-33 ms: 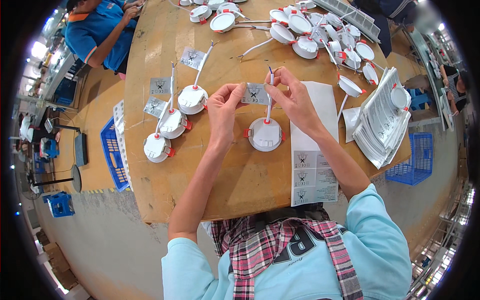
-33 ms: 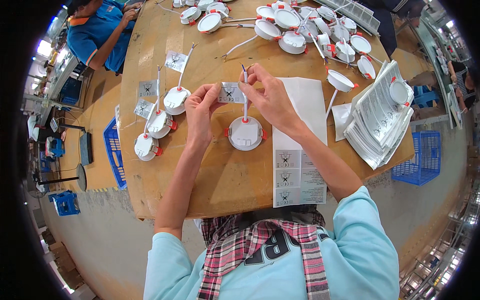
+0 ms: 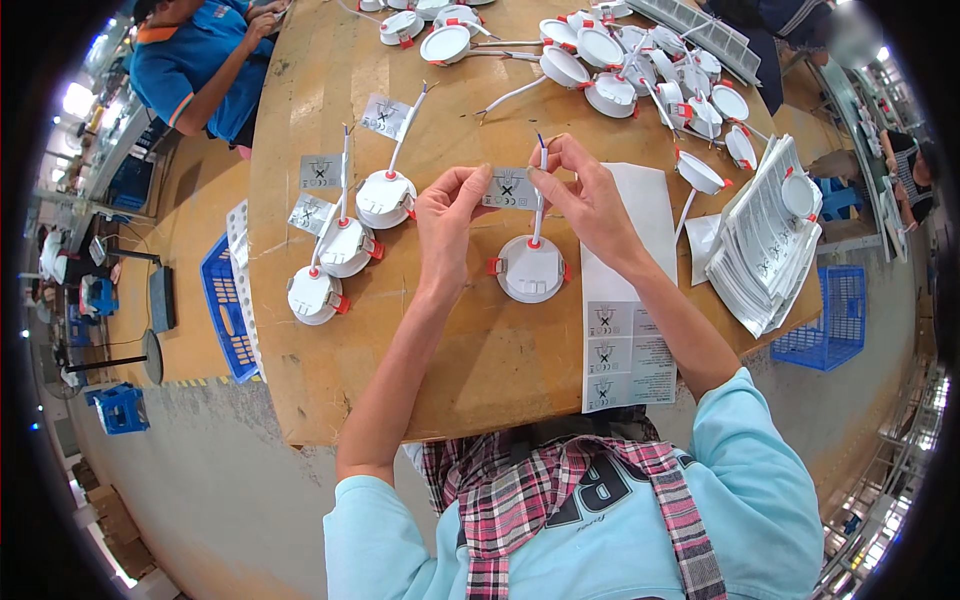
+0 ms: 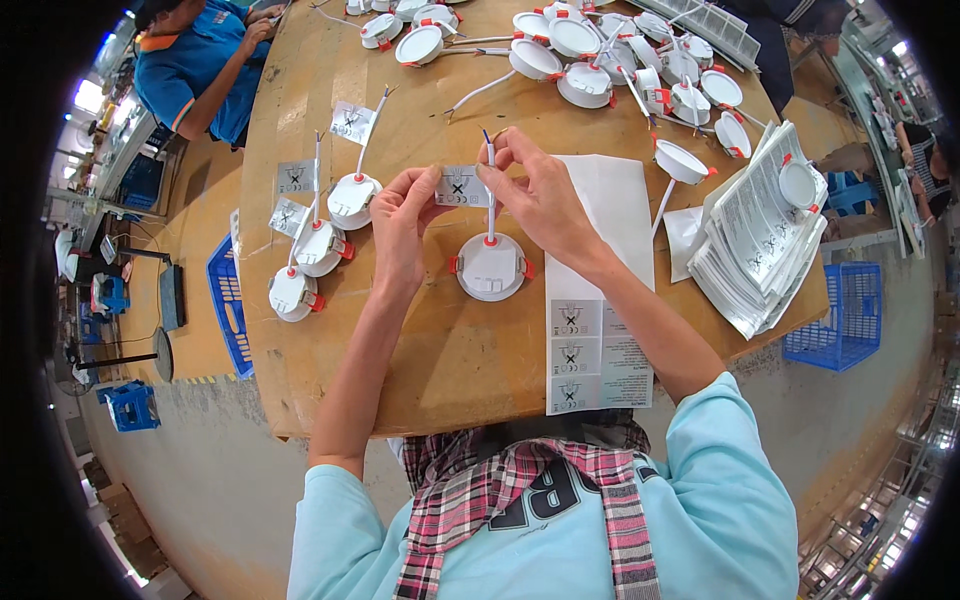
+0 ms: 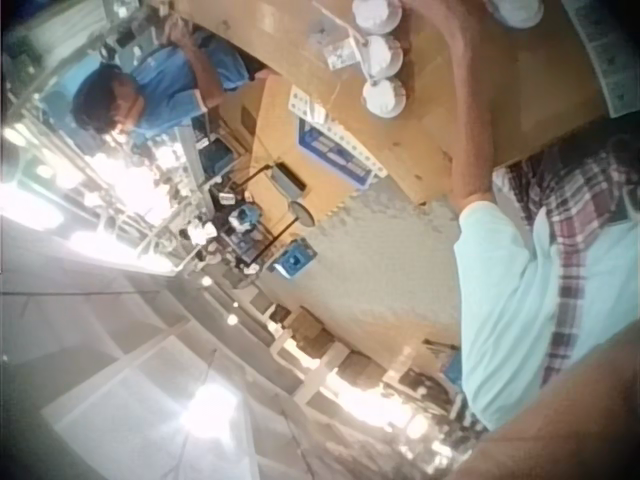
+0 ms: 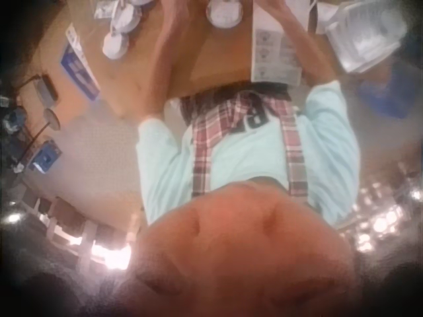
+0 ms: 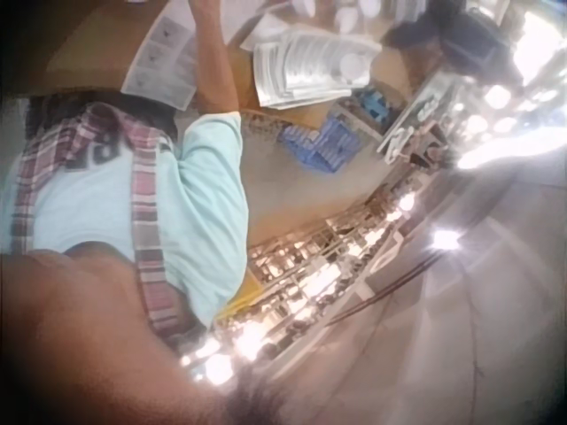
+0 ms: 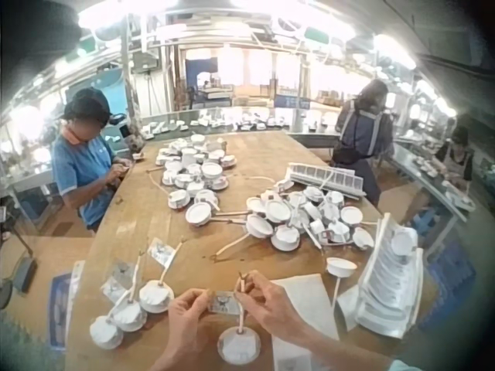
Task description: Apply adhesive labels to wires of small circular light components.
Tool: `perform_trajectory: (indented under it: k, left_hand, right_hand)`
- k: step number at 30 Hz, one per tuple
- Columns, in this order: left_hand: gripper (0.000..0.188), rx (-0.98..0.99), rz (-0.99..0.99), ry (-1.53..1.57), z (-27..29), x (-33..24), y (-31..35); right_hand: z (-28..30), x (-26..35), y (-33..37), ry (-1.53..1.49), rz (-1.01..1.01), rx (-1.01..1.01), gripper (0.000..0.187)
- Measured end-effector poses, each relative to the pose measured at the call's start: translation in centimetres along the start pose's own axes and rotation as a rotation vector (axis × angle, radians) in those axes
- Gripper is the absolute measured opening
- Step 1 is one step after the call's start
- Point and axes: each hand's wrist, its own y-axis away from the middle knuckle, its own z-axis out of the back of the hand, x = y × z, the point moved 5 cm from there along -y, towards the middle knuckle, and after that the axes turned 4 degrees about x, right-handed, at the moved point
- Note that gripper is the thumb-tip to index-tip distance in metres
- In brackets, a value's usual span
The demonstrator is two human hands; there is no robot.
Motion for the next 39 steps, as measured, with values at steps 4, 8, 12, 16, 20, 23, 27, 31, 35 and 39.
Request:
perform_trajectory:
  k: [4,8,12,16,20,23,27,31,35,39]
  left_hand:
    - [0.015,0.051,-0.014,0.019,-0.2,-0.2,-0.1]
    - [0.014,0.051,0.031,0.067,-0.1,0.3,0.0]
    - [0.016,0.091,0.065,0.145,0.0,0.3,0.0]
    - [0.018,0.157,0.134,0.244,-0.2,0.9,0.0]
    - [0.018,0.183,0.163,0.277,-0.2,1.0,0.0]
    - [0.018,0.184,0.201,0.319,-0.4,0.9,0.0]
    - [0.019,0.196,0.204,0.32,-0.4,1.0,0.0]
    - [0.02,0.175,0.21,0.269,-0.3,1.1,0.1]
    - [0.021,0.18,0.208,0.242,-0.2,0.9,0.2]
    - [0.021,0.177,0.208,0.228,-0.2,1.0,0.1]
  right_hand:
    - [-0.2,0.2,0.1,-0.015,0.001,0.01,0.014]
    - [-0.1,0.1,0.3,0.028,0.024,-0.019,0.015]
    - [-0.1,-0.1,0.2,0.026,0.015,0.004,0.016]
    - [0.2,-0.8,0.1,-0.01,-0.024,0.02,0.017]
    - [0.0,-0.9,0.0,0.002,-0.08,0.066,0.017]
    - [0.1,-1.0,-0.2,-0.014,-0.072,0.059,0.017]
    - [0.4,-1.1,-0.2,-0.023,-0.051,0.042,0.017]
    - [0.4,-1.0,-0.1,-0.022,-0.076,0.061,0.017]
    - [0.3,-0.9,-0.1,-0.032,-0.084,0.059,0.016]
    - [0.3,-1.1,-0.2,-0.101,-0.103,0.087,0.015]
